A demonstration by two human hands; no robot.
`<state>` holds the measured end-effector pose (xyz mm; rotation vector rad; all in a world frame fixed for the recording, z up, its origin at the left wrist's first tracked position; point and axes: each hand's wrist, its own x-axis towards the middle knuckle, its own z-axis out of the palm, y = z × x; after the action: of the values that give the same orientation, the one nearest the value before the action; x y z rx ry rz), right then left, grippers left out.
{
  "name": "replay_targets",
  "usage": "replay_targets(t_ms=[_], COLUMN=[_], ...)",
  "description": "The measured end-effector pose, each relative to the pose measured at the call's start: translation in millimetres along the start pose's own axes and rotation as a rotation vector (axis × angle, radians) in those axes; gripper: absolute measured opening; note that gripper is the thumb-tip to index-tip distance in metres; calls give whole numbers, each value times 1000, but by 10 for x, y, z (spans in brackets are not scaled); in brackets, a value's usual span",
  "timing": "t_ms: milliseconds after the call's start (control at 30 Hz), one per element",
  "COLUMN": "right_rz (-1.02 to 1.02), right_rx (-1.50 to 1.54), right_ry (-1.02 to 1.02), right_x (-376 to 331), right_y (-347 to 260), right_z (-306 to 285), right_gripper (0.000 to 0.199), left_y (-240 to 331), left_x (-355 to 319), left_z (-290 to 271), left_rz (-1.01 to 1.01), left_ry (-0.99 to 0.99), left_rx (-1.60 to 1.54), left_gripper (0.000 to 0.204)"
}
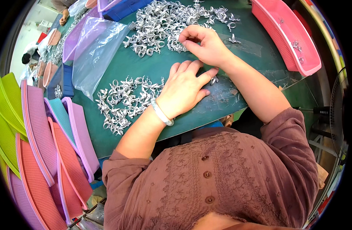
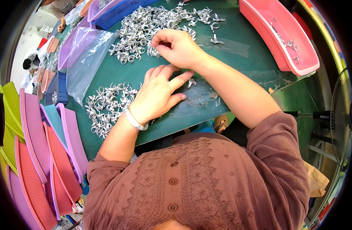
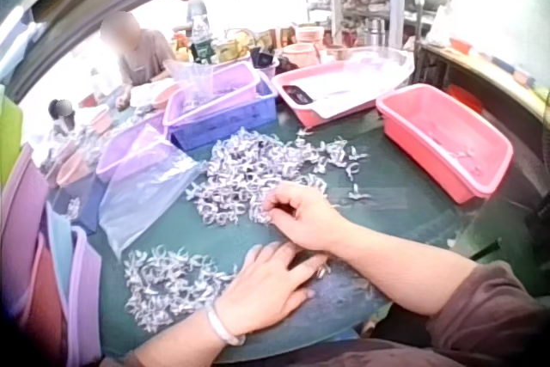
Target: The person sorts small metal components by hand on a workstation desk, picking them up from a pile and placing them into a pink plastic tray.
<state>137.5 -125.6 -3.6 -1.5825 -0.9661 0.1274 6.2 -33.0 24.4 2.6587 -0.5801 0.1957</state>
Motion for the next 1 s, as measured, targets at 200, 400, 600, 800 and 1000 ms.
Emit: replay_targets(t_ms=[200, 400, 600, 800, 1000], right_rz=[-44, -70, -26, -107, -145], right_rx=[-34, -52, 121, 266, 252], right_ry=[2, -15, -135, -254, -215], right_x=[6, 12, -10, -49, -51], right_y=[12, 19, -60, -195, -207], right_z=[-19, -5, -19, -6, 16], right_gripper=[11, 10, 14, 22, 18], left_y=[-20, -184, -423, -550, -568], left_x=[129, 84, -36, -90, -91], left_z=[81, 141, 5, -53, -23], left_rz=[-44, -101, -547, -516, -450], left_ry=[-30, 112, 389, 489, 504], left_rx=[8, -80, -1047, -1382, -1457], left_gripper=[22, 12, 11, 15, 14])
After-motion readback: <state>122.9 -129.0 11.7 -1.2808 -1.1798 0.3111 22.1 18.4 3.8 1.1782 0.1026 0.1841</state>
